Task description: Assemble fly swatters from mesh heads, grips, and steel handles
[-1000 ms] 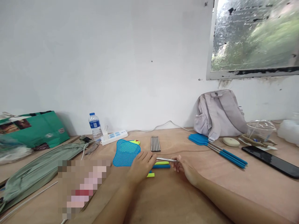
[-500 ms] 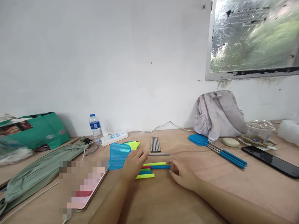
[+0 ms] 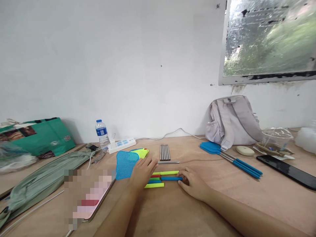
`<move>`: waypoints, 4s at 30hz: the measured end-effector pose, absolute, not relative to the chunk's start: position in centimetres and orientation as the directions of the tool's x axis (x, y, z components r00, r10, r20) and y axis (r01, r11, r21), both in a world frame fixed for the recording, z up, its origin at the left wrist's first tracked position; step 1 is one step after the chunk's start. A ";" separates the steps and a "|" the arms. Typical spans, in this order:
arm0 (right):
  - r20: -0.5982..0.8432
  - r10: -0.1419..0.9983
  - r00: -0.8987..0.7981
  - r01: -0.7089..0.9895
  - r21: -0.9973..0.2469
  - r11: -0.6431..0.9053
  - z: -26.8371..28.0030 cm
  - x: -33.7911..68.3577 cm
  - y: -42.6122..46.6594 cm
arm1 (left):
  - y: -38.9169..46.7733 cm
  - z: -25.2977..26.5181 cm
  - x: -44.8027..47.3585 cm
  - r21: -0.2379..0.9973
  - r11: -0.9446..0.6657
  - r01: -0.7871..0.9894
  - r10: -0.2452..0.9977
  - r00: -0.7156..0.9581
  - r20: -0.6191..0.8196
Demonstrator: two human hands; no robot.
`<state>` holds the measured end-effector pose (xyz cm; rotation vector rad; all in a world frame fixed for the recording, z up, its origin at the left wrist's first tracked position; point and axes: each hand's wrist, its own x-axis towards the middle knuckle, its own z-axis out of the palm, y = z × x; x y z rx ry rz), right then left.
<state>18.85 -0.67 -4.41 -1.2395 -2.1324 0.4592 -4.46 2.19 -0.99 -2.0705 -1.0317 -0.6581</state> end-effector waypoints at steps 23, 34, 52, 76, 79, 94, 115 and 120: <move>0.430 0.860 -0.274 0.571 -0.647 0.505 -2.8 22.3 0.3 | 1.6 -0.9 -3.9 -0.285 -0.506 0.814 0.515 0.550 0.657; 0.445 0.848 -0.288 0.674 -0.534 0.510 -2.3 21.8 -0.4 | 1.0 -0.8 -2.8 -0.280 -0.545 0.791 0.521 0.580 0.626; 0.438 0.836 -0.329 0.745 -0.423 0.515 -1.8 21.2 -1.1 | 0.6 -0.6 -2.5 -0.219 -0.583 0.782 0.581 0.590 0.561; 0.452 0.760 -0.467 0.756 -0.241 0.608 -2.3 19.7 -2.6 | -1.2 -1.8 1.1 -0.225 -0.632 0.742 0.607 0.654 0.451; 0.462 0.745 -0.482 0.756 -0.211 0.620 -2.3 19.5 -2.8 | -1.2 -1.8 1.0 -0.220 -0.647 0.730 0.614 0.671 0.416; 0.552 0.649 -0.523 0.680 -0.189 0.709 -2.1 20.0 -3.0 | -2.5 -1.0 2.0 -0.202 -0.629 0.751 0.644 0.648 0.406; 0.528 0.706 -0.472 0.851 0.062 0.522 -2.1 20.5 -2.0 | 0.5 -0.4 -1.4 -0.399 -0.586 0.706 0.384 0.675 0.630; 0.468 0.754 -0.462 0.855 0.009 0.518 -2.4 20.6 -1.7 | 1.3 -0.2 -2.4 -0.462 -0.584 0.668 0.368 0.725 0.582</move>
